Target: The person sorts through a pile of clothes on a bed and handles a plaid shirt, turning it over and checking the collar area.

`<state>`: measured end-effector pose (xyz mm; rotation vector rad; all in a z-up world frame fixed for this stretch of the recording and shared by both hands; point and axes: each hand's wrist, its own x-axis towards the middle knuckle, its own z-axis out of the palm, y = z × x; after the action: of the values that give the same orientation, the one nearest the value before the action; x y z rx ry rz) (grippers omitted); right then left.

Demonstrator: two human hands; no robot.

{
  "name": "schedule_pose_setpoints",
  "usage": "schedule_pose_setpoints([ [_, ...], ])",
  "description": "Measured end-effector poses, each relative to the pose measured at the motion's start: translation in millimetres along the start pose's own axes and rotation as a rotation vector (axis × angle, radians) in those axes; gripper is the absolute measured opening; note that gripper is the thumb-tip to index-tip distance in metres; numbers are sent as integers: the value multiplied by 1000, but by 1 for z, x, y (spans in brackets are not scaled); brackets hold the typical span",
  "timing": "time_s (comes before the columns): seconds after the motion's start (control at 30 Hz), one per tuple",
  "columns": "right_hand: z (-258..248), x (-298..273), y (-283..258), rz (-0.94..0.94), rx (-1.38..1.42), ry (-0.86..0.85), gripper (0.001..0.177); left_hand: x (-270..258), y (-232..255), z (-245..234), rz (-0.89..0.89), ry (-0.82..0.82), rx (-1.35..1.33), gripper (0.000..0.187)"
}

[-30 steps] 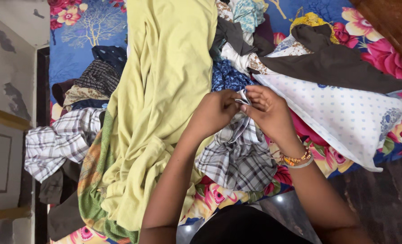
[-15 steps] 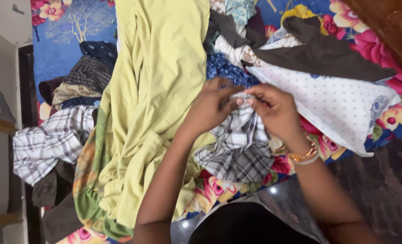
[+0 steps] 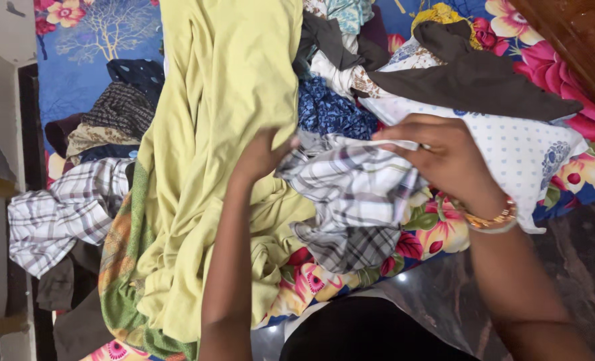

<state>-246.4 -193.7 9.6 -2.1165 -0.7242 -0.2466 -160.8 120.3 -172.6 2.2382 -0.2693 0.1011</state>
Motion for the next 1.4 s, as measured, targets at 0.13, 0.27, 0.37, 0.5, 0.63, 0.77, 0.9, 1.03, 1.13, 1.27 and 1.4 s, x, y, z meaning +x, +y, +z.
schedule_pose_setpoints([
  [0.13, -30, -4, 13, -53, 36, -19, 21, -6, -49, 24, -537, -526, -119, 75],
  [0.27, -48, -7, 34, -8, 11, 4, 20, -5, -23, 29, -525, -442, -768, 59],
  [0.37, -66, -12, 41, -21, -6, 10, 19, 9, 15, 34, -302, -367, -473, 55],
  [0.5, -93, -25, 50, -92, 80, 18, 25, 16, 47, 26, 394, -476, -295, 81],
  [0.63, -117, -28, 66, -65, 58, 70, 17, 12, 79, 30, 603, -516, -25, 79],
  [0.77, -123, -28, 68, -77, 224, 92, 17, 11, 121, 33, 538, -502, -228, 45],
  [0.9, -134, -34, 79, -54, 130, 119, 14, 14, 138, 42, 289, -788, 118, 40],
  [1.03, -163, -63, 131, 55, 89, 271, 8, 30, 86, 21, 216, -489, -324, 35],
  [1.13, -161, -92, 180, 144, 106, 329, 4, 31, 70, -19, -101, 4, -1157, 34],
  [1.27, -137, -100, 203, 158, -27, 376, 7, 15, 113, -10, -18, 242, -1545, 49],
  [1.4, -137, -85, 197, 249, 101, 581, 15, 12, 129, -30, -160, -27, -1296, 59],
])
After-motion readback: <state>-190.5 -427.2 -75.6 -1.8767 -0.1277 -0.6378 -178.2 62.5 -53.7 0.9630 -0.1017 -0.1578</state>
